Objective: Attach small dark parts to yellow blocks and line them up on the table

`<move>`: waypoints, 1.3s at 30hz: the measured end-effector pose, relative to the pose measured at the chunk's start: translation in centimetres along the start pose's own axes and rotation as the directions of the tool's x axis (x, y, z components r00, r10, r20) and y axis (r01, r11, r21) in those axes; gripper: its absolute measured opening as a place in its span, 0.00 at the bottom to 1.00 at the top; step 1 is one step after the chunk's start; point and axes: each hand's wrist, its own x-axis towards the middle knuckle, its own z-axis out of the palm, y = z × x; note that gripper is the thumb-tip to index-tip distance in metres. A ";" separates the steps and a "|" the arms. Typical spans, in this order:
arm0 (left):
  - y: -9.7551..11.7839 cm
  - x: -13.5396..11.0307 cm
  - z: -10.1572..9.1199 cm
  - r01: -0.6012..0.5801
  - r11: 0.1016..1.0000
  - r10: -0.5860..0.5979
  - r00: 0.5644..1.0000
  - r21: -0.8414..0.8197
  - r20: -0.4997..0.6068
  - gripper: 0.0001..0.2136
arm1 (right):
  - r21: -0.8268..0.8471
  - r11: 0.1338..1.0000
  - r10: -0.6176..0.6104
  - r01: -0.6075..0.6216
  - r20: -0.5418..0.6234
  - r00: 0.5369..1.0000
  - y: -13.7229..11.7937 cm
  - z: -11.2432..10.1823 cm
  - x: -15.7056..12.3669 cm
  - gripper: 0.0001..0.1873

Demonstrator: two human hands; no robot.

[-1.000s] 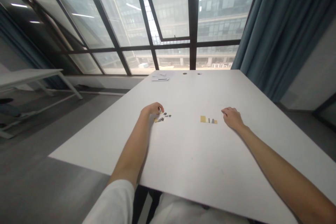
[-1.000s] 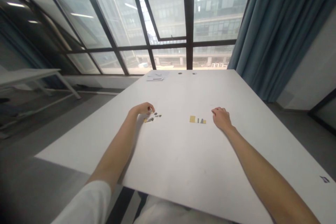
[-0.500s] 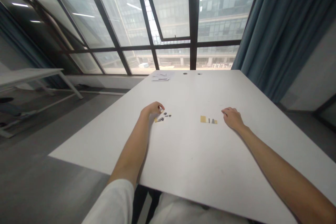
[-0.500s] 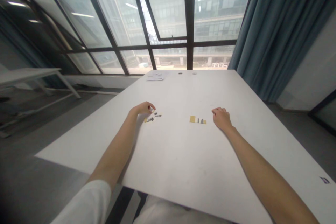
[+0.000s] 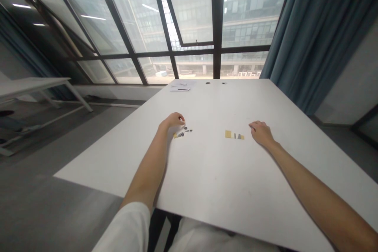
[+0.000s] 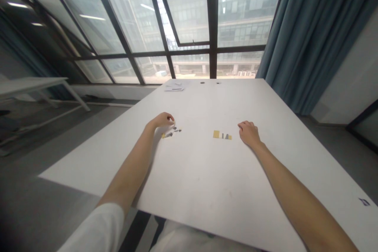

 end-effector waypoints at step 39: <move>18.8 -5.2 11.5 -0.478 0.872 0.448 0.866 -0.104 -0.223 0.13 | 0.230 0.791 -0.536 0.567 -0.186 0.824 -7.9 -3.2 -1.9 0.12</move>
